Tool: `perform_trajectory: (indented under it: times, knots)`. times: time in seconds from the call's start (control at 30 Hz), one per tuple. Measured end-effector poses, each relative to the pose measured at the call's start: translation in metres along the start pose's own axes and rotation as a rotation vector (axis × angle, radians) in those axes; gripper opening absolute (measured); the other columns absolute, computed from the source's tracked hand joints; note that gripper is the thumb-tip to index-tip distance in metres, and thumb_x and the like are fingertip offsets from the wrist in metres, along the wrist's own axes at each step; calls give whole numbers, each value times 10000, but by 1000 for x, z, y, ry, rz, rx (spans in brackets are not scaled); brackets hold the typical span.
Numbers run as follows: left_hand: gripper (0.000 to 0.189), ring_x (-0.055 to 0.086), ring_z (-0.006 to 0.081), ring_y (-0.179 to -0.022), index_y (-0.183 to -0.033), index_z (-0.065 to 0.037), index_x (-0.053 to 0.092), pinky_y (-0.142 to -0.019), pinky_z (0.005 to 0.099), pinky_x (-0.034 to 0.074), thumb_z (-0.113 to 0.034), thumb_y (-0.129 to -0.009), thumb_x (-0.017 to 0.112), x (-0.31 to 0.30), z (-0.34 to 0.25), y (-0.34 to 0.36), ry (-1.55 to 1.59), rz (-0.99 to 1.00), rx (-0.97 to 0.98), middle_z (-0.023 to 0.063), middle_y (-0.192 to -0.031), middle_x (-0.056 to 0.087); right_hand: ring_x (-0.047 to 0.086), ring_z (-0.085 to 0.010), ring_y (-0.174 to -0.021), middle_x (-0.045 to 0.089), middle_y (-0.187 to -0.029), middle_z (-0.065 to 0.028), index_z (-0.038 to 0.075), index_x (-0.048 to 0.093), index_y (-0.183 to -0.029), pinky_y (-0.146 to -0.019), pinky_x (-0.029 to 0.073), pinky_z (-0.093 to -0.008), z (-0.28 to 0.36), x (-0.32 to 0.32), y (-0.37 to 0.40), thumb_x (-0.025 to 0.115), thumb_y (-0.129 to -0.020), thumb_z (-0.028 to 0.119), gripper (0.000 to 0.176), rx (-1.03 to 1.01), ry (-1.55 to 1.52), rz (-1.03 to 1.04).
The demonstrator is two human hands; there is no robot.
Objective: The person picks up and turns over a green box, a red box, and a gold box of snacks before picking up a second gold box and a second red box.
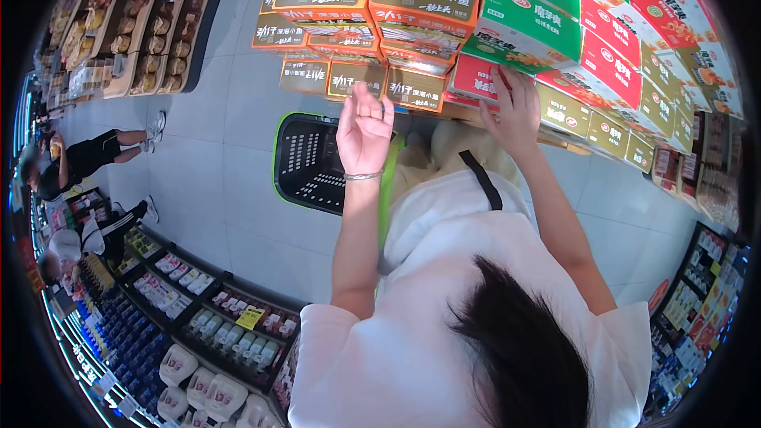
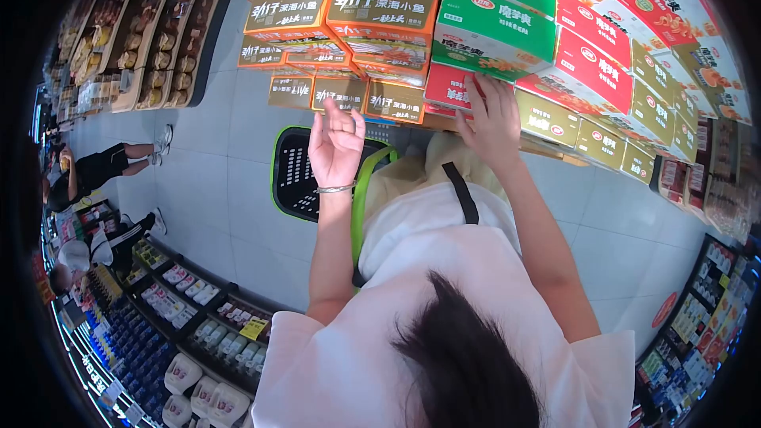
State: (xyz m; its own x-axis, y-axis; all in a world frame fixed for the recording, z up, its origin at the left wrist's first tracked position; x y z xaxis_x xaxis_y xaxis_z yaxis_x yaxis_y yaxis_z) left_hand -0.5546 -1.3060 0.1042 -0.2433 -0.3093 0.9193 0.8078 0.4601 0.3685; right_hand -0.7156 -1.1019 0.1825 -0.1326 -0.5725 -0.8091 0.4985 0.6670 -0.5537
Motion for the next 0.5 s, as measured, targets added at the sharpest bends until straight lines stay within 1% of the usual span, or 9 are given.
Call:
perform_trajectory:
  times: [0.03, 0.1, 0.13, 0.17, 0.27, 0.33, 0.37, 0.43, 0.5]
  knots:
    - [375, 622, 224, -1153, -771, -101, 680, -1106, 486, 366, -292, -1026, 482, -10, -4, -3, 2, 3, -3, 87, -1178, 700, 524, -348, -1215, 539, -1326, -154, 24, 583, -1285, -1048, 424, -489, 0, 0, 0, 716, -788, 212, 548, 1, -2, 2]
    - [372, 645, 249, -1121, -893, -89, 712, -1099, 477, 375, -308, -1034, 446, 16, 3, 1, -79, 417, -95, 98, -1223, 683, 525, -347, -1215, 541, -1324, -154, 23, 586, -1281, -1049, 424, -489, 1, -1, -1, 716, -785, 209, 545, 1, -3, 2]
    - [368, 605, 267, -1194, -1025, -75, 720, -1111, 478, 360, -313, -1032, 440, 15, 5, 5, -67, 292, -75, 136, -1300, 637, 526, -347, -1215, 542, -1324, -154, 22, 586, -1280, -1049, 423, -489, 1, -1, -1, 716, -784, 206, 545, 4, -2, 1]
    - [368, 605, 267, -1194, -1025, -75, 720, -1111, 478, 360, -313, -1032, 440, 17, 5, 6, -65, 294, -74, 136, -1300, 637, 526, -348, -1215, 542, -1325, -155, 21, 587, -1280, -1050, 423, -490, 1, -1, -1, 717, -783, 203, 545, 7, -1, 0]
    - [427, 477, 268, -1339, -1212, -95, 659, -1162, 493, 269, -400, -1024, 426, 25, 11, 10, -45, 307, -129, 137, -1445, 518, 525, -351, -1215, 541, -1328, -158, 19, 586, -1282, -1053, 420, -490, 2, -1, -2, 716, -782, 201, 548, 13, -6, 0]
    - [605, 231, 290, -1488, -1461, -151, 457, -1207, 539, 114, -533, -994, 412, 45, 18, 21, -193, 340, -87, 152, -1599, 271, 524, -353, -1216, 541, -1329, -159, 18, 584, -1284, -1057, 416, -491, 2, -1, -2, 716, -782, 200, 550, 11, -7, 6]
    - [605, 231, 290, -1488, -1461, -151, 457, -1207, 539, 114, -533, -994, 412, 49, 20, 23, -192, 341, -85, 152, -1599, 271, 522, -354, -1217, 541, -1329, -160, 17, 583, -1285, -1060, 412, -492, 2, -1, -2, 716, -782, 200, 552, 13, -8, 15]
    - [780, 63, 308, -1523, -1571, -198, 215, -1199, 580, -15, -639, -954, 399, 71, 31, 37, -274, 541, -159, 162, -1639, 108, 518, -357, -1221, 538, -1332, -163, 17, 577, -1291, -1063, 407, -494, 2, 0, 0, 716, -783, 200, 558, 11, -14, 15]
    - [835, 9, 343, -1521, -1585, -206, 139, -1184, 604, -49, -689, -941, 363, 74, 34, 42, -167, 469, -156, 172, -1643, 40, 513, -359, -1224, 536, -1334, -166, 17, 572, -1297, -1066, 402, -497, 1, 1, 0, 715, -784, 199, 563, 9, -21, 14]
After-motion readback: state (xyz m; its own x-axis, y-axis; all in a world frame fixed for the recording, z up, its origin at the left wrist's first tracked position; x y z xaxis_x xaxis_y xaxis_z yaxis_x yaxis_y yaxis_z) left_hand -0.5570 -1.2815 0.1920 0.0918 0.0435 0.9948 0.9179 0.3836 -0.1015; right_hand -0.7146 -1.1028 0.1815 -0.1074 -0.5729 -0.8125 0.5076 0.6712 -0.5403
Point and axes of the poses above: each hand's wrist, its own y-axis away from the middle knuckle, its own x-axis out of the palm, z = x × y, the point moved 7 cm from there along -y, towards the middle knuckle
